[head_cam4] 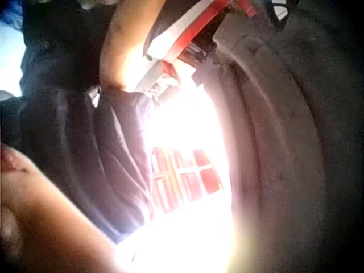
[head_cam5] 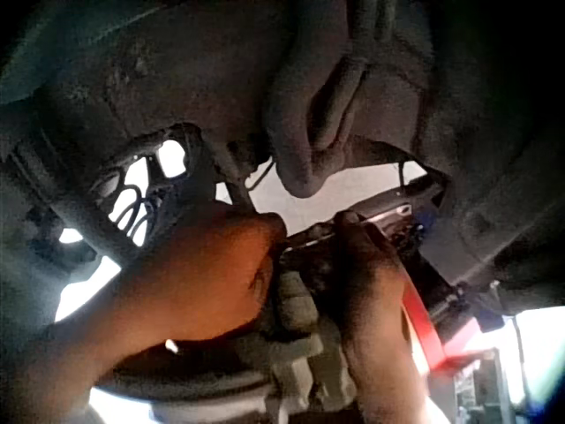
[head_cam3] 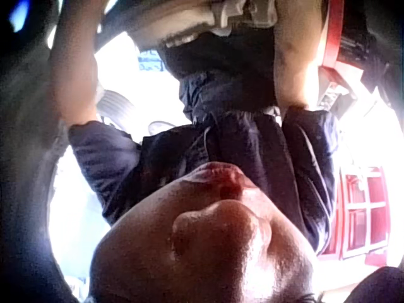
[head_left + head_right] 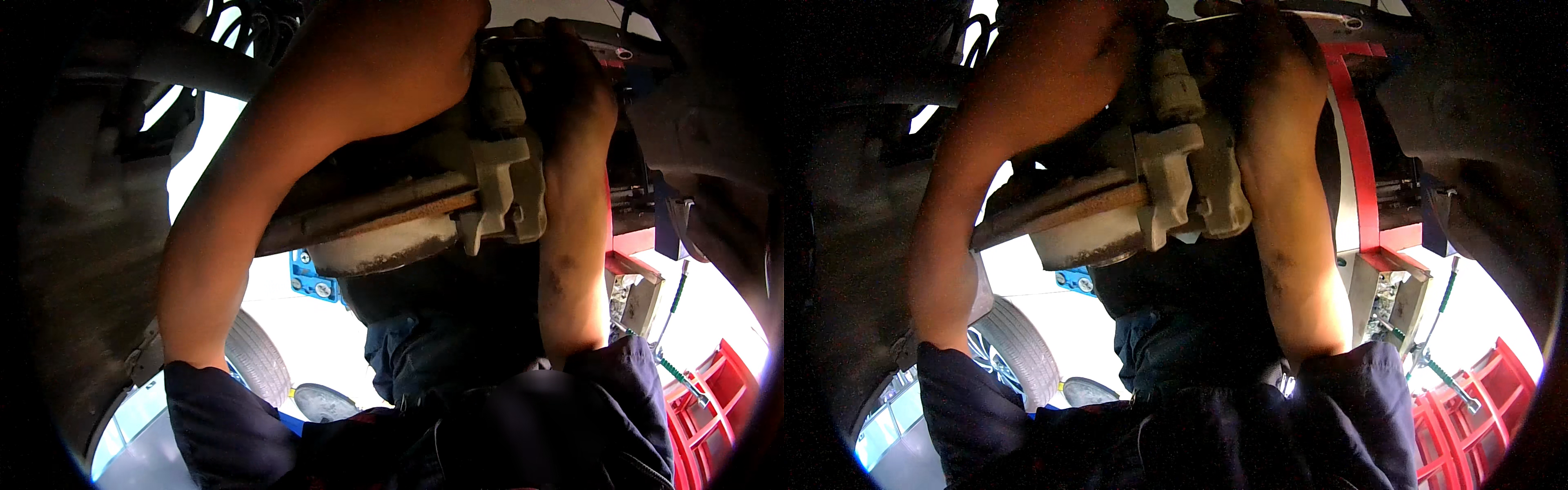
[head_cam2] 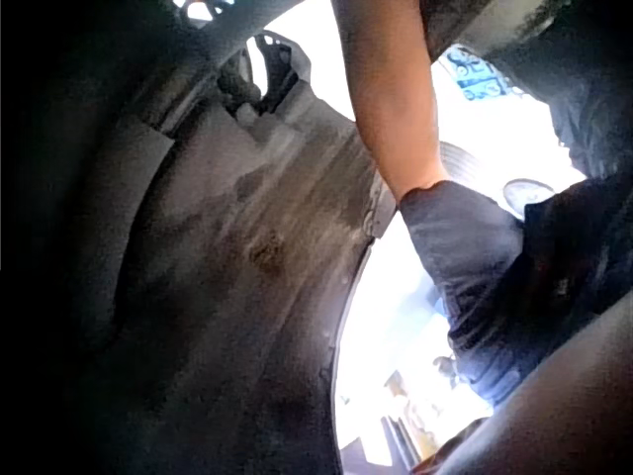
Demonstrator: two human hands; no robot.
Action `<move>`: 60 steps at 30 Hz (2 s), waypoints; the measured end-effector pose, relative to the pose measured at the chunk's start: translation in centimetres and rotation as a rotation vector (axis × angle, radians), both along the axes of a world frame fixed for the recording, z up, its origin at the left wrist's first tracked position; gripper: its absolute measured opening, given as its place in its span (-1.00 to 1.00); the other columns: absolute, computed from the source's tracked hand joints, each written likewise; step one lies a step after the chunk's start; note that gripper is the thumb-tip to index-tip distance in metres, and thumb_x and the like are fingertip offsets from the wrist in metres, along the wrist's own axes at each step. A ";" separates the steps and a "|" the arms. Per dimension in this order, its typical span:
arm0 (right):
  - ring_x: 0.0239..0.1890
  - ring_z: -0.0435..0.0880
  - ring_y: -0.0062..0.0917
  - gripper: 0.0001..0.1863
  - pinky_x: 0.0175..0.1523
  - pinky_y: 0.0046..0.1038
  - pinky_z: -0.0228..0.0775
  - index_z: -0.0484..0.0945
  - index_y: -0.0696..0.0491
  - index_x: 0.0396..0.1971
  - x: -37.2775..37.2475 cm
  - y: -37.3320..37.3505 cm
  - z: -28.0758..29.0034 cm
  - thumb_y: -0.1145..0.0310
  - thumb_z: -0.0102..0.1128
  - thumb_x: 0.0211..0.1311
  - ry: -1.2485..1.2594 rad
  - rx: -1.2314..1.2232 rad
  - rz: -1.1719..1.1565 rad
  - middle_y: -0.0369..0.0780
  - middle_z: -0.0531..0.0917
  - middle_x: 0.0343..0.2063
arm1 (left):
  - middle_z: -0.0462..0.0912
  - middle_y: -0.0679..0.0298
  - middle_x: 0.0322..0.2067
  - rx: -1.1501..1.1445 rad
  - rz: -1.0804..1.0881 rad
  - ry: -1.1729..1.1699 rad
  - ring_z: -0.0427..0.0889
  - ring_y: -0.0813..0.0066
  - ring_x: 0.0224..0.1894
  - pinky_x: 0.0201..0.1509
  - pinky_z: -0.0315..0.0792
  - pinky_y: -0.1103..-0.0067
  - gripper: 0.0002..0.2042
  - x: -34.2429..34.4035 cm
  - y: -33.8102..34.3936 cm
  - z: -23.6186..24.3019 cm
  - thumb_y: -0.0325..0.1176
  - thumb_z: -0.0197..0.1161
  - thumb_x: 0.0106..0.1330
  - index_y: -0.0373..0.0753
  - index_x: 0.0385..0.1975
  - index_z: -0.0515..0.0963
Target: The person adjusts a head-mounted camera, then works on a car's brake assembly using a wrench to loosen bolts on the brake caliper. The car is elevated on a lift in a garage.
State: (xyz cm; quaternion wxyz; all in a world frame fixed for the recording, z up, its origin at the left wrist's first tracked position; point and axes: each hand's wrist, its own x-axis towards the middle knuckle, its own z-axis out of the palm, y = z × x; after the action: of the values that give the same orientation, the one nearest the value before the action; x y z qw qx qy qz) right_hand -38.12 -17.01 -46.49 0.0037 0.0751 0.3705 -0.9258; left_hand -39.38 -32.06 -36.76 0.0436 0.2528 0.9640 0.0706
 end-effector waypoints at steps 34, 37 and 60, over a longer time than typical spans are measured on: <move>-0.19 0.64 -0.31 -0.71 -0.12 -0.37 0.46 0.55 0.20 -0.13 -4.1 -1.4 -2.8 0.32 0.07 0.26 0.215 0.773 -0.136 -0.06 0.64 -0.22 | 0.64 -0.13 -0.36 -0.213 -0.217 0.200 0.62 -0.10 -0.22 -0.11 0.49 0.19 -0.78 -2.3 0.1 -0.4 -0.50 0.04 0.02 -0.37 -0.41 0.63; -0.19 0.63 -0.31 -0.71 -0.14 -0.37 0.45 0.54 0.20 -0.13 -3.9 -1.1 -4.0 0.32 0.01 0.29 0.210 0.760 -0.158 -0.07 0.63 -0.22 | 0.64 -0.12 -0.31 -0.279 -0.194 0.164 0.62 -0.07 -0.16 -0.06 0.48 0.22 -0.76 -0.2 1.2 0.7 -0.51 0.05 0.02 -0.39 -0.37 0.63; -0.29 0.48 -0.50 -0.73 -0.17 -0.58 0.37 0.42 0.16 -0.10 -2.9 5.4 -2.7 0.33 -0.20 0.43 0.320 -0.259 0.417 -0.16 0.53 -0.25 | 0.60 -0.10 -0.58 -0.018 -0.246 -0.313 0.63 0.11 -0.50 -0.32 0.53 0.32 -0.89 -1.2 0.3 4.0 -0.59 0.15 -0.06 -0.50 -0.56 0.57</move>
State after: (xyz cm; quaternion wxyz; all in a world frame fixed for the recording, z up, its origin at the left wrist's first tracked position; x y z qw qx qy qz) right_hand -40.98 -11.59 -49.15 0.1452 -0.1506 0.2527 -0.9447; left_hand -40.61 -31.73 -32.80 0.2034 0.3542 0.9079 0.0943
